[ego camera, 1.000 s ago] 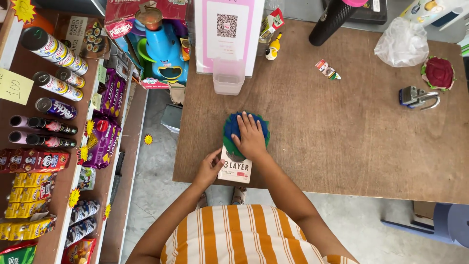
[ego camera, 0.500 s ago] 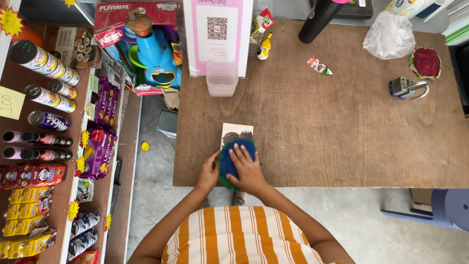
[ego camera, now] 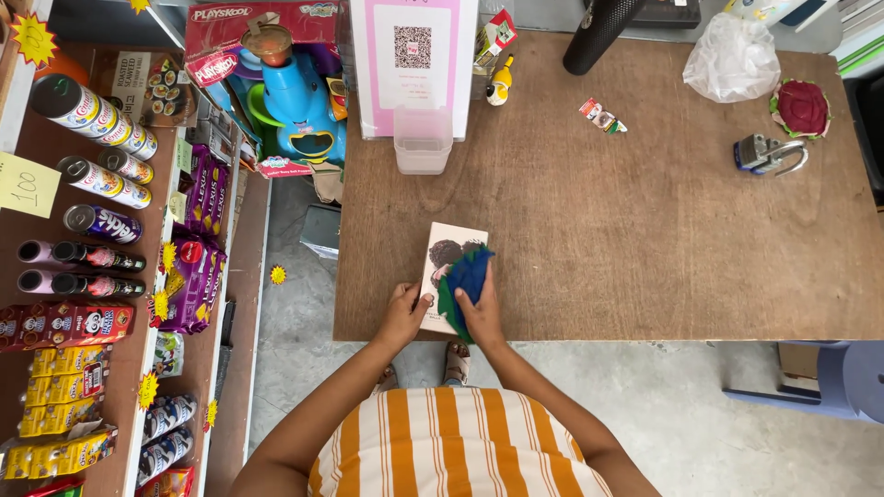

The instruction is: The person wipes several boxes of pistachio and 3-layer cookies with a blue cloth on a wooden table, then places them on a shelf. They repeat this process with additional snack boxes, arranging them neatly on the shelf.

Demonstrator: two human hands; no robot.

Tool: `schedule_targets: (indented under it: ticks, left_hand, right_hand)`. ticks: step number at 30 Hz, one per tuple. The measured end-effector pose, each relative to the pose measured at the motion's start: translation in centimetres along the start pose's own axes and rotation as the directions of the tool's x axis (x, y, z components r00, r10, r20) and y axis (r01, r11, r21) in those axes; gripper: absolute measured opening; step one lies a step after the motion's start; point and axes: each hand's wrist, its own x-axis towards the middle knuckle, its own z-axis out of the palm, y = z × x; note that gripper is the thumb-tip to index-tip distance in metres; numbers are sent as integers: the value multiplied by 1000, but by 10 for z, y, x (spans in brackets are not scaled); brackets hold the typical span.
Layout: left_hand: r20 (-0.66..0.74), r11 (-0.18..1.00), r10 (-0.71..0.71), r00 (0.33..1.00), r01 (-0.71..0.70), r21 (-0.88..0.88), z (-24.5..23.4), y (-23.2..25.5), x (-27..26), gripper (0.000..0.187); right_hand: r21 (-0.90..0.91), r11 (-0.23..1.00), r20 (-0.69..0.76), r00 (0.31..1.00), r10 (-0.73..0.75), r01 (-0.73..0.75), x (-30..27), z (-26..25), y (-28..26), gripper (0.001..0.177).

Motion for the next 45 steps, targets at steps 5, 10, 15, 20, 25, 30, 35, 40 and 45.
schedule_targets:
  ticks: [5, 10, 15, 20, 25, 30, 35, 40, 45]
  left_hand:
    - [110, 999, 24, 994, -27, 25, -12, 30, -4, 60]
    - [218, 986, 140, 966, -116, -119, -35, 106, -2, 98]
    - [-4, 993, 120, 993, -120, 17, -58, 140, 15, 96]
    - [-186, 951, 309, 933, -305, 52, -80, 172, 22, 83]
    - [-182, 941, 338, 924, -325, 94, -85, 188, 17, 77]
    - [-275, 882, 448, 851, -471, -22, -89, 192, 12, 80]
    - [-272, 881, 465, 842, -472, 46, -91, 191, 2, 71]
    - [-252, 894, 445, 859, -444, 64, -91, 187, 0, 69]
    - [-278, 854, 507, 816, -520, 30, -92, 179, 3, 78]
  right_hand:
    - [213, 977, -186, 980, 70, -29, -11, -1, 22, 62]
    - [413, 908, -299, 933, 202, -65, 4, -9, 49, 36]
    - [301, 954, -396, 911, 118, 8, 39, -43, -6, 29]
    - [101, 921, -393, 866, -310, 375, 53, -48, -98, 38]
    - [-551, 551, 246, 753, -610, 626, 32, -16, -143, 54]
    - [-466, 512, 363, 683, -633, 722, 45, -21, -154, 51]
    - [-573, 578, 146, 766, -626, 581, 79, -53, -154, 44]
    - [-615, 570, 94, 768, -634, 545, 50, -24, -161, 52]
    - [-400, 523, 374, 655, -656, 752, 14, -3, -164, 48]
